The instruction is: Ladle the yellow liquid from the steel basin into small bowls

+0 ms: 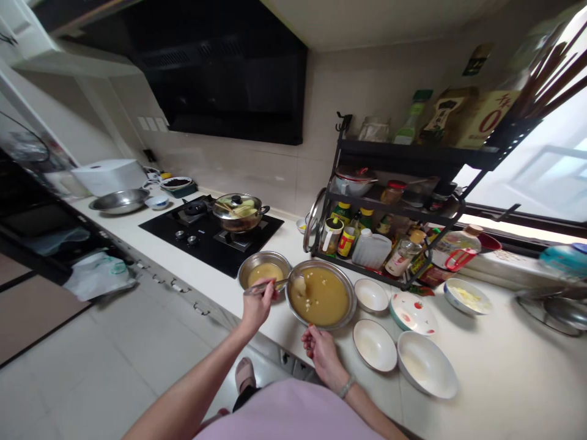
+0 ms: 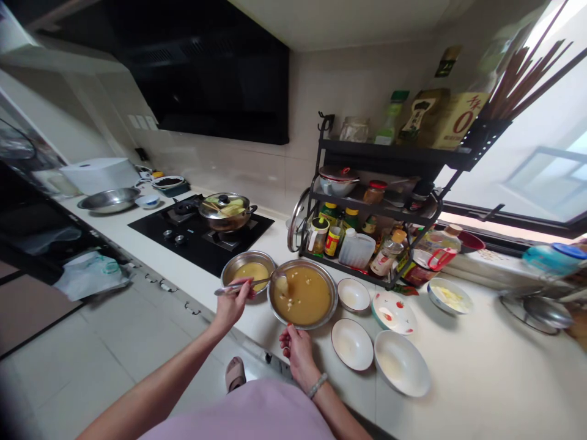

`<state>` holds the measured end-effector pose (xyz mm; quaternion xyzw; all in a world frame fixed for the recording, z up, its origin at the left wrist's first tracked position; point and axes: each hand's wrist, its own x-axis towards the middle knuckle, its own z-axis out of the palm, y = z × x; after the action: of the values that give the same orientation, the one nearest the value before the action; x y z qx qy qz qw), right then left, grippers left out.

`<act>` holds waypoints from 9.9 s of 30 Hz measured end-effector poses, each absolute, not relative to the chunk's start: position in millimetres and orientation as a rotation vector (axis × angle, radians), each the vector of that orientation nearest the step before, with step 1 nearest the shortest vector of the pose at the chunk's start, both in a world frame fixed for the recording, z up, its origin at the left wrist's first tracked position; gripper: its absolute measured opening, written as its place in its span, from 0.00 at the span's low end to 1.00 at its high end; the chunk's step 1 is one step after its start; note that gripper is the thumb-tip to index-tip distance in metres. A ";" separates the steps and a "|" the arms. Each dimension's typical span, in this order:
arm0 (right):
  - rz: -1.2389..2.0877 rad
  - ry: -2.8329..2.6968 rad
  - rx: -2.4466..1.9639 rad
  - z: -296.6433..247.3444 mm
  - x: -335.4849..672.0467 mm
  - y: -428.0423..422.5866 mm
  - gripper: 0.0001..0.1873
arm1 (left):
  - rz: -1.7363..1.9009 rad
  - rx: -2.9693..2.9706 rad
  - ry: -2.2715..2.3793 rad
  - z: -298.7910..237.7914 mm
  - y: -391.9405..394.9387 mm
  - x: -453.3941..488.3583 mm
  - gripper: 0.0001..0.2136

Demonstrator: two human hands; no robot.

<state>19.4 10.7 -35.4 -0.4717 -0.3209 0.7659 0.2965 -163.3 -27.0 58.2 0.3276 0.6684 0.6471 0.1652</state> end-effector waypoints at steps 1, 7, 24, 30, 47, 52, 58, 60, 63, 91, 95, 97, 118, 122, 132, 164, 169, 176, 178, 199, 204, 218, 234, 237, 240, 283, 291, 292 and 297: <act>2.035 -0.850 -1.255 -35.8 19.2 10.6 0.21 | 1.803 1.082 1.929 59.3 -28.7 -160.1 0.09; 2.034 -0.828 -1.266 -35.5 18.6 10.0 0.21 | 1.681 1.619 1.954 71.7 -38.4 -157.5 0.08; 2.037 -0.842 -1.256 -33.3 18.7 9.3 0.24 | 1.650 0.808 2.454 8.3 -43.8 -252.4 0.09; 2.035 -0.838 -1.267 -34.4 18.7 10.1 0.25 | 1.918 0.319 2.067 -2.5 -31.5 -245.6 0.04; 2.033 -0.827 -1.263 -33.3 17.9 9.6 0.24 | 2.110 0.046 1.796 19.3 -35.5 -239.8 0.01; 2.038 -0.835 -1.257 -34.8 19.0 9.8 0.23 | 2.082 0.124 1.815 31.6 -34.5 -232.3 0.02; 2.043 -0.837 -1.253 -34.1 19.5 9.5 0.23 | 2.051 0.260 1.772 52.6 -30.3 -214.1 0.03; 2.040 -0.836 -1.250 -32.8 19.3 9.7 0.23 | 2.040 0.330 1.751 57.2 -28.8 -204.1 0.05; 2.042 -0.831 -1.258 -31.1 19.1 10.2 0.23 | 1.982 0.525 1.776 59.2 -27.9 -186.5 0.10; 2.050 -0.843 -1.250 -33.7 20.3 10.5 0.23 | 1.832 0.880 2.281 13.7 -51.5 -244.0 0.03; 2.047 -0.851 -1.253 -32.9 20.2 10.5 0.22 | 1.852 0.542 2.162 8.4 -45.3 -240.4 0.03; 2.042 -0.853 -1.256 -32.8 20.1 10.2 0.22 | 1.902 0.306 2.056 7.2 -40.6 -240.5 0.03; 2.040 -0.857 -1.264 -32.4 19.5 9.2 0.20 | 2.081 0.116 1.837 35.0 -40.7 -234.6 0.04; 2.042 -0.849 -1.262 -33.6 19.4 9.9 0.21 | 2.057 0.231 1.804 50.5 -38.1 -221.9 0.06; 2.154 -0.901 -1.237 -24.9 22.7 5.5 0.21 | 1.843 0.917 1.872 61.6 -28.2 -171.8 0.07; 0.139 -2.165 -0.419 85.9 2.5 9.7 0.15 | 1.091 2.012 1.461 73.1 -12.0 -168.3 0.08; 0.067 -2.106 -0.473 100.9 1.7 18.7 0.15 | 1.617 1.110 1.822 30.4 -33.9 -243.6 0.10; 0.322 -1.815 -0.661 92.9 -25.5 22.4 0.15 | 1.617 0.109 1.717 -26.3 -56.0 -292.5 0.11; 0.427 -1.729 -0.673 87.1 -44.2 20.6 0.13 | 1.525 0.057 1.529 -25.8 -52.1 -285.9 0.15; 0.432 -2.113 -0.729 50.1 -94.2 17.1 0.12 | 1.411 0.451 1.508 -12.6 -25.4 -323.3 0.32; 0.419 -2.110 -0.688 48.7 -86.1 32.2 0.14 | 1.377 0.559 1.566 -11.9 -22.0 -327.1 0.33; 1.031 -1.353 -1.243 22.3 -77.9 38.2 0.24 | 1.368 0.454 1.579 0.7 -22.0 -317.0 0.33; 1.207 -0.952 -1.172 36.9 -67.1 48.5 0.23 | 1.372 0.324 1.569 5.1 -22.6 -313.5 0.32; 1.211 -0.929 -1.180 43.5 -57.7 51.7 0.21 | 1.368 0.336 1.580 3.2 -22.1 -313.2 0.31; 1.177 -0.922 -1.186 52.3 -41.4 55.2 0.21 | 1.373 0.347 1.582 1.2 -22.1 -312.9 0.31; 1.188 -0.952 -1.201 22.5 -68.3 46.8 0.25 | 1.362 0.408 1.595 -0.5 -22.6 -315.6 0.33; 1.235 -0.835 -1.178 44.1 -50.5 44.6 0.21 | 1.345 0.380 1.626 -0.4 -22.3 -314.1 0.34; 1.231 -0.826 -1.180 47.3 -46.2 45.2 0.21 | 1.344 0.376 1.627 0.0 -22.3 -313.8 0.34; 1.119 -0.818 -1.200 59.6 -18.1 49.8 0.21 | 1.361 0.380 1.614 0.3 -23.0 -312.5 0.33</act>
<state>-18.1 49.8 59.6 -0.5193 -0.3540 0.4844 0.6086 -312.5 -23.0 0.3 0.1555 0.6608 0.5574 0.4780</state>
